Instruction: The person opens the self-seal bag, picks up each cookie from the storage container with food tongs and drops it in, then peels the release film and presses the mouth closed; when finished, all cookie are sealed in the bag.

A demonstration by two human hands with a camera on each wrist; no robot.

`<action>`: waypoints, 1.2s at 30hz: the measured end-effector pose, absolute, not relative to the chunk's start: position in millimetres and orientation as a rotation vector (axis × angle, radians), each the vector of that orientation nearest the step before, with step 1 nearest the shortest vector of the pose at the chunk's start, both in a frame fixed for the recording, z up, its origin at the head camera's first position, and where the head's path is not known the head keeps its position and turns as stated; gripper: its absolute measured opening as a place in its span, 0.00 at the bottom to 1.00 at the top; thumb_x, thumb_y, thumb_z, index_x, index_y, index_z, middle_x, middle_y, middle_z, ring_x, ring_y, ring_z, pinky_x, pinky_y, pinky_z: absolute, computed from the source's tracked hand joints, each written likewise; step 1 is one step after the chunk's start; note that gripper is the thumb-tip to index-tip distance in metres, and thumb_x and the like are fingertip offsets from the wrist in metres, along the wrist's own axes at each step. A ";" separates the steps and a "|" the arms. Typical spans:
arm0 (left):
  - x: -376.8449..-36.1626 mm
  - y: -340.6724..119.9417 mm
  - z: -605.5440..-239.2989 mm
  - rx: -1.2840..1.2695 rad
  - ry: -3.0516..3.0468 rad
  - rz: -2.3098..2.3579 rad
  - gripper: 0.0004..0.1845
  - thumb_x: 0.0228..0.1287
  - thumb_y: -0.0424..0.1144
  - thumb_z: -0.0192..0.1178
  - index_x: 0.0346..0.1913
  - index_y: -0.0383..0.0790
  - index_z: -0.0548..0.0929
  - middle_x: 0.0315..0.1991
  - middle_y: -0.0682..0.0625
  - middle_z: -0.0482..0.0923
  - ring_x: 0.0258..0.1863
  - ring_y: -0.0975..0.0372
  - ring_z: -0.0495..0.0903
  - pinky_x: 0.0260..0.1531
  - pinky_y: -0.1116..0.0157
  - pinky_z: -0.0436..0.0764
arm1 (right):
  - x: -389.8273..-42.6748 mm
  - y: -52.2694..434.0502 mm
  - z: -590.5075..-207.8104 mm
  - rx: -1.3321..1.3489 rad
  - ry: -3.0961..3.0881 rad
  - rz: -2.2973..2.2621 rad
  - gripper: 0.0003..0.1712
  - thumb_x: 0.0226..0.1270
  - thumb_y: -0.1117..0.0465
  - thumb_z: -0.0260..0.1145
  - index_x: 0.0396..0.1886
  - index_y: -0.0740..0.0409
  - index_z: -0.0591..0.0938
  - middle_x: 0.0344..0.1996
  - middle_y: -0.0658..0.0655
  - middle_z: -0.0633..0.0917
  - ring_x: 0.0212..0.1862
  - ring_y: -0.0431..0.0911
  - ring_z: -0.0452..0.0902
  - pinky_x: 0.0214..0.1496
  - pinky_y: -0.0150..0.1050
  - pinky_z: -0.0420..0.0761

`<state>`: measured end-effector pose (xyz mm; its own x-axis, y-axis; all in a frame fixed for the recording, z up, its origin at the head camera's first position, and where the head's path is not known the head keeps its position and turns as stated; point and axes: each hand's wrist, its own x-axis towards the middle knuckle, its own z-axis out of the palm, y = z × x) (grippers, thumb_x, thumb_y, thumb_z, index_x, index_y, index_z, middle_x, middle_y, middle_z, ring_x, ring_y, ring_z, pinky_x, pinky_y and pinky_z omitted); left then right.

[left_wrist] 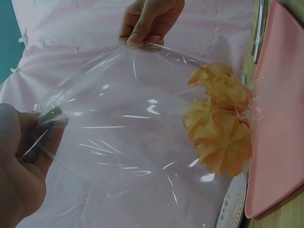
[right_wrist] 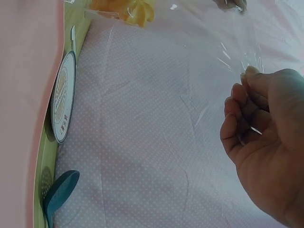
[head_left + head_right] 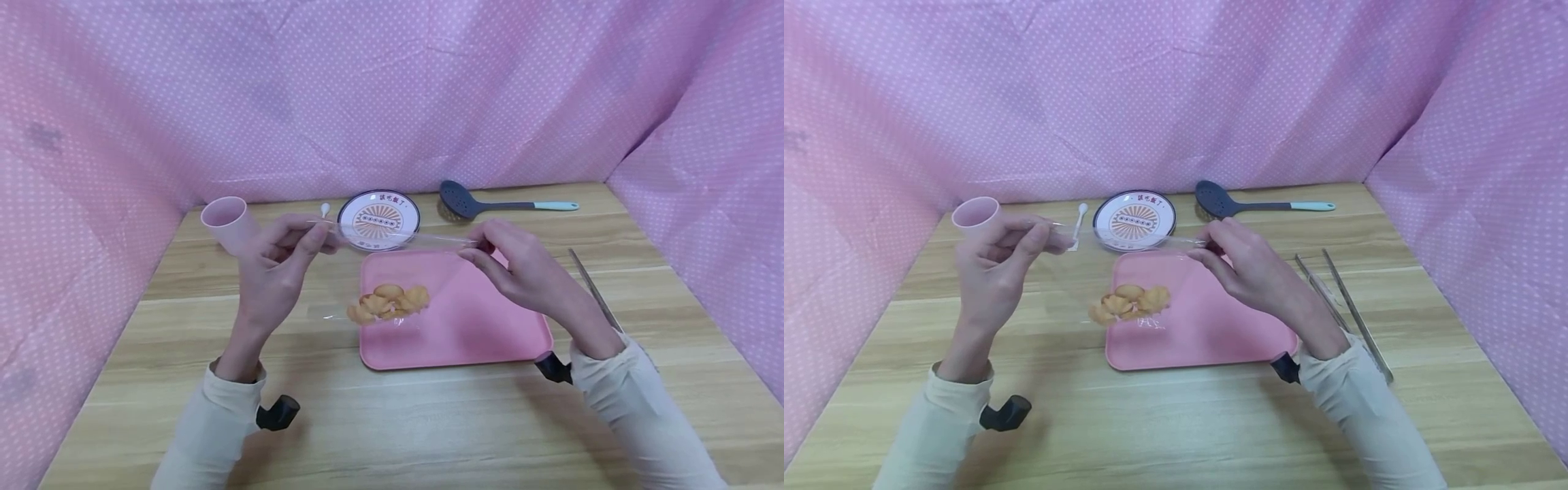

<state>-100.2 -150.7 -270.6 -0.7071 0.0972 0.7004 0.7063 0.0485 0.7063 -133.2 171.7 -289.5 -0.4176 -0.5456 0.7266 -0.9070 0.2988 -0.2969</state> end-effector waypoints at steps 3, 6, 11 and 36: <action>-100.0 -156.3 -272.0 -0.794 -1.856 -1.745 0.10 0.73 0.25 0.61 0.43 0.15 0.80 0.36 0.44 0.89 0.35 0.60 0.88 0.40 0.64 0.88 | -133.1 168.7 -289.5 1.282 -2.066 1.005 0.23 0.82 0.48 0.57 0.36 0.64 0.80 0.29 0.51 0.80 0.32 0.40 0.75 0.35 0.28 0.74; -99.8 -164.9 -273.7 -0.807 -1.857 -1.725 0.09 0.72 0.26 0.62 0.42 0.16 0.81 0.35 0.43 0.89 0.34 0.60 0.89 0.39 0.66 0.88 | -133.4 163.9 -290.8 1.269 -2.072 1.045 0.24 0.81 0.46 0.59 0.36 0.63 0.80 0.29 0.50 0.80 0.33 0.40 0.75 0.36 0.29 0.74; -96.7 -181.7 -276.4 -0.833 -1.814 -1.716 0.09 0.71 0.25 0.64 0.41 0.16 0.82 0.34 0.42 0.89 0.33 0.59 0.89 0.38 0.67 0.87 | -134.6 150.8 -295.5 1.290 -2.063 1.115 0.24 0.80 0.45 0.60 0.36 0.63 0.82 0.29 0.50 0.82 0.33 0.41 0.76 0.37 0.29 0.75; -71.1 -250.4 -299.3 -1.050 -1.467 -2.070 0.03 0.65 0.10 0.55 0.36 0.05 0.75 0.32 0.29 0.85 0.30 0.51 0.90 0.31 0.64 0.89 | -113.1 82.9 -314.8 1.542 -2.081 1.434 0.11 0.65 0.74 0.72 0.38 0.60 0.79 0.34 0.51 0.81 0.39 0.40 0.78 0.41 0.35 0.82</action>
<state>-71.1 -250.4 -299.3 -0.6412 0.1020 0.7606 0.6838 -0.3738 0.6266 -113.1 82.9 -314.8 -0.4455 -0.6387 0.6273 -0.8136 -0.0035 -0.5814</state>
